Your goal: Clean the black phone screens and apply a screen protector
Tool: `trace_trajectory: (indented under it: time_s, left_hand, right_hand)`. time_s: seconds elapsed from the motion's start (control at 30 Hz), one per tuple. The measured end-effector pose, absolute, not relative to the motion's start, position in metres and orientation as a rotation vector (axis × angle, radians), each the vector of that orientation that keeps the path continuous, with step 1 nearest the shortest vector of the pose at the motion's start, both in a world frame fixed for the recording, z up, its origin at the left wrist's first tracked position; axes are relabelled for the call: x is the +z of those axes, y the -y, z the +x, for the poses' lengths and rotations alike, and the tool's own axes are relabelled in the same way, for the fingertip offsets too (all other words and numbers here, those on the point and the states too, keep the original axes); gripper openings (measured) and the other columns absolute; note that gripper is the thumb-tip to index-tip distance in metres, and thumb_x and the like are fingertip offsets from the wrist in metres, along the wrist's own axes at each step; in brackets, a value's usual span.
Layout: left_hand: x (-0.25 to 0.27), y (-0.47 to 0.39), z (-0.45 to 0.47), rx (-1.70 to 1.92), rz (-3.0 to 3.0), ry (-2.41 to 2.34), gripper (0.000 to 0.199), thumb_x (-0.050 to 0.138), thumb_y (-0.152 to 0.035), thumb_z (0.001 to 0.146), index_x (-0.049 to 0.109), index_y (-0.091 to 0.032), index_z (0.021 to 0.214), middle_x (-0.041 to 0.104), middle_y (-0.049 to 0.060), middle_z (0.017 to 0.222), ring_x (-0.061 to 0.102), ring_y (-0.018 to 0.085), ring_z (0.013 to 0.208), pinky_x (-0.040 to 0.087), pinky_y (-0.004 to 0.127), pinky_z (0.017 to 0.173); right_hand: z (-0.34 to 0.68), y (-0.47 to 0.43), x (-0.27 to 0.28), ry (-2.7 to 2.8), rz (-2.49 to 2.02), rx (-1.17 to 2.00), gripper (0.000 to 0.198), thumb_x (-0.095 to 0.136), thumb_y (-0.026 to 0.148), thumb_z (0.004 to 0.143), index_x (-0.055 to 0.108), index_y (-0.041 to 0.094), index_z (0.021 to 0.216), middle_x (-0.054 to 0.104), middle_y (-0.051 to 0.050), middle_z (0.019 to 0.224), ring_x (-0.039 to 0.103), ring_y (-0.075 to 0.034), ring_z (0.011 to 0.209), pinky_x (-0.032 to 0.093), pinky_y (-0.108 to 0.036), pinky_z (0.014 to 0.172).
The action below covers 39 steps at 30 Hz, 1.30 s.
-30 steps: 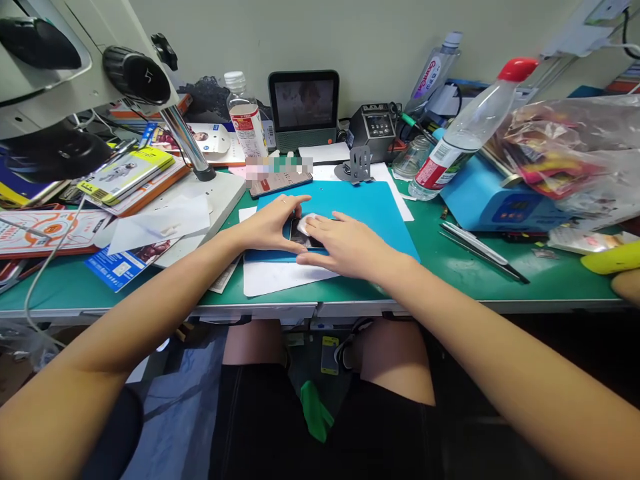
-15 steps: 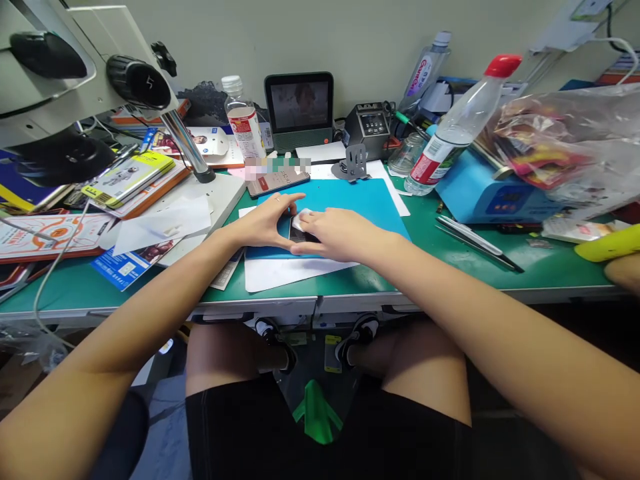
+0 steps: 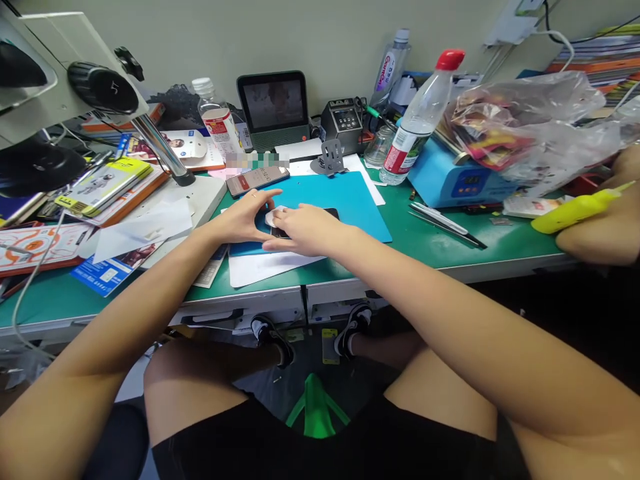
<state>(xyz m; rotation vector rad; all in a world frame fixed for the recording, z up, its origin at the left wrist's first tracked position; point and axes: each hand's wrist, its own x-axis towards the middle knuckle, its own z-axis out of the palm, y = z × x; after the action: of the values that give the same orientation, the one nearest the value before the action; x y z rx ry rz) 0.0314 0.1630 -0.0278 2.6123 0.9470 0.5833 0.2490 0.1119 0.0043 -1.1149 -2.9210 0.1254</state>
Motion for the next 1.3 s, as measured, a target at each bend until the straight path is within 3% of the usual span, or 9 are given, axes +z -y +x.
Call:
trace_trajectory:
  time_s: [0.13,0.37,0.5,0.77,0.87,1.03,1.17,1.3]
  left_hand:
    - [-0.022,-0.162,0.034,0.498,2.652,-0.99,0.115,0.077,-0.08,0.061,0.042,-0.015,0.149,0.065,0.012,0.11,0.058,0.032,0.102,0.045,0.04,0.091]
    - [-0.02,-0.162,0.033,0.508,2.695,-0.969,0.094,0.074,-0.081,0.064,0.058,-0.015,0.129,0.065,0.011,0.104,0.058,0.03,0.098,0.045,0.039,0.087]
    - [-0.025,-0.165,0.032,0.532,2.776,-0.925,0.084,0.067,-0.082,0.072,0.061,-0.013,0.119,0.064,0.013,0.103,0.058,0.03,0.098,0.045,0.04,0.087]
    - [-0.023,-0.164,0.03,0.486,2.757,-1.004,0.095,0.064,-0.09,0.065,0.06,-0.016,0.123,0.063,0.012,0.108,0.059,0.031,0.101,0.044,0.039,0.09]
    - [-0.022,-0.164,0.03,0.493,2.752,-0.976,0.095,0.063,-0.091,0.065,0.061,-0.015,0.122,0.063,0.012,0.108,0.058,0.031,0.102,0.045,0.04,0.091]
    - [-0.023,-0.164,0.029,0.499,2.732,-0.934,0.087,0.05,-0.086,0.08,0.062,-0.013,0.126,0.063,0.013,0.107,0.057,0.032,0.104,0.045,0.044,0.096]
    - [-0.024,-0.161,0.028,0.501,2.705,-0.938,0.072,0.029,-0.068,0.098,0.061,-0.013,0.13,0.063,0.013,0.11,0.057,0.03,0.106,0.045,0.046,0.098]
    - [-0.023,-0.157,0.029,0.5,2.696,-0.965,0.071,0.037,-0.069,0.096,0.063,-0.013,0.128,0.062,0.015,0.115,0.057,0.032,0.111,0.045,0.047,0.099]
  right_hand:
    - [0.284,-0.096,0.003,2.935,-1.079,0.101,0.066,0.039,0.063,0.101,0.053,0.016,0.145,0.049,-0.015,0.154,0.05,-0.034,0.14,0.041,-0.056,0.113]
    - [0.281,-0.099,-0.004,2.775,-1.254,0.145,0.079,0.046,0.07,0.095,0.052,0.011,0.147,0.047,-0.02,0.154,0.047,-0.039,0.141,0.045,-0.056,0.11]
    - [0.237,-0.103,-0.012,2.759,-1.2,0.15,0.095,0.044,0.076,0.093,0.042,0.002,0.153,0.037,-0.023,0.16,0.035,-0.036,0.149,0.036,-0.051,0.121]
    - [0.276,-0.074,-0.015,2.708,-1.224,0.115,0.085,0.039,0.071,0.097,0.042,0.007,0.154,0.039,-0.018,0.16,0.034,-0.033,0.151,0.039,-0.051,0.119]
    - [0.266,-0.085,-0.017,2.641,-1.333,0.116,0.093,0.04,0.076,0.094,0.044,0.004,0.152,0.042,-0.02,0.158,0.036,-0.035,0.149,0.038,-0.052,0.119]
    - [0.224,-0.083,-0.03,2.561,-1.383,0.079,0.117,0.037,0.09,0.084,0.035,-0.002,0.156,0.037,-0.024,0.16,0.028,-0.036,0.152,0.028,-0.051,0.125]
    - [0.236,-0.055,-0.034,2.602,-1.369,0.041,0.115,0.031,0.089,0.086,0.033,-0.003,0.156,0.031,-0.022,0.163,0.024,-0.033,0.154,0.025,-0.048,0.127]
    - [0.279,-0.04,-0.031,2.604,-1.451,0.047,0.11,0.023,0.086,0.089,0.032,0.001,0.158,0.029,-0.018,0.164,0.026,-0.031,0.154,0.026,-0.05,0.126]
